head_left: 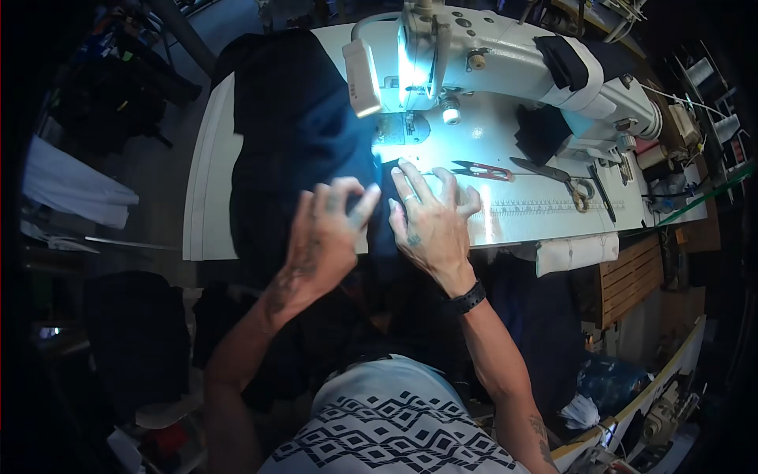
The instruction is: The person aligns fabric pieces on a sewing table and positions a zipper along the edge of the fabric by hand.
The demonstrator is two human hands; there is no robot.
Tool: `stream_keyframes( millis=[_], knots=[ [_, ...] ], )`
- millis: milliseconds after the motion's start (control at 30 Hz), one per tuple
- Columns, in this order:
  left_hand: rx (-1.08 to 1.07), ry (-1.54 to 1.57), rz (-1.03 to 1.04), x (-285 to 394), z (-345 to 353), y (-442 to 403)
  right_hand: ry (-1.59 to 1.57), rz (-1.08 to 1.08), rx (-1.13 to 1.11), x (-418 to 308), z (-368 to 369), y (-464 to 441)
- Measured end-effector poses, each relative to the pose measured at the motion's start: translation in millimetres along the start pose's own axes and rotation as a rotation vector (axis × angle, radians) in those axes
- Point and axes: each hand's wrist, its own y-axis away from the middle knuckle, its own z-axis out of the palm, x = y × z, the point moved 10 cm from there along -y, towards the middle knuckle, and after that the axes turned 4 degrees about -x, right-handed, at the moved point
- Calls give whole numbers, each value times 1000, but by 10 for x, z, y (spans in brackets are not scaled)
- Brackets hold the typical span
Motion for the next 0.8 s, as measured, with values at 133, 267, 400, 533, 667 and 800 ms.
stream_keyframes(
  millis=[133,267,400,533,667,800],
  knots=[
    [-122,215,12,78,174,7,2,0,12,21,-19,-5],
    [-268,511,77,-255,321,-97,17,-27,-7,-18,-19,-6],
    [-84,266,308,-274,217,-114,51,7,32,14,-49,-1],
    [-60,318,281,-389,371,-185,30,15,25,15,-54,3],
    [-2,377,266,-396,330,-268,43,22,8,15,-34,-2],
    [-18,392,194,-303,346,-288,27,13,13,16,-39,-4]
  ],
)
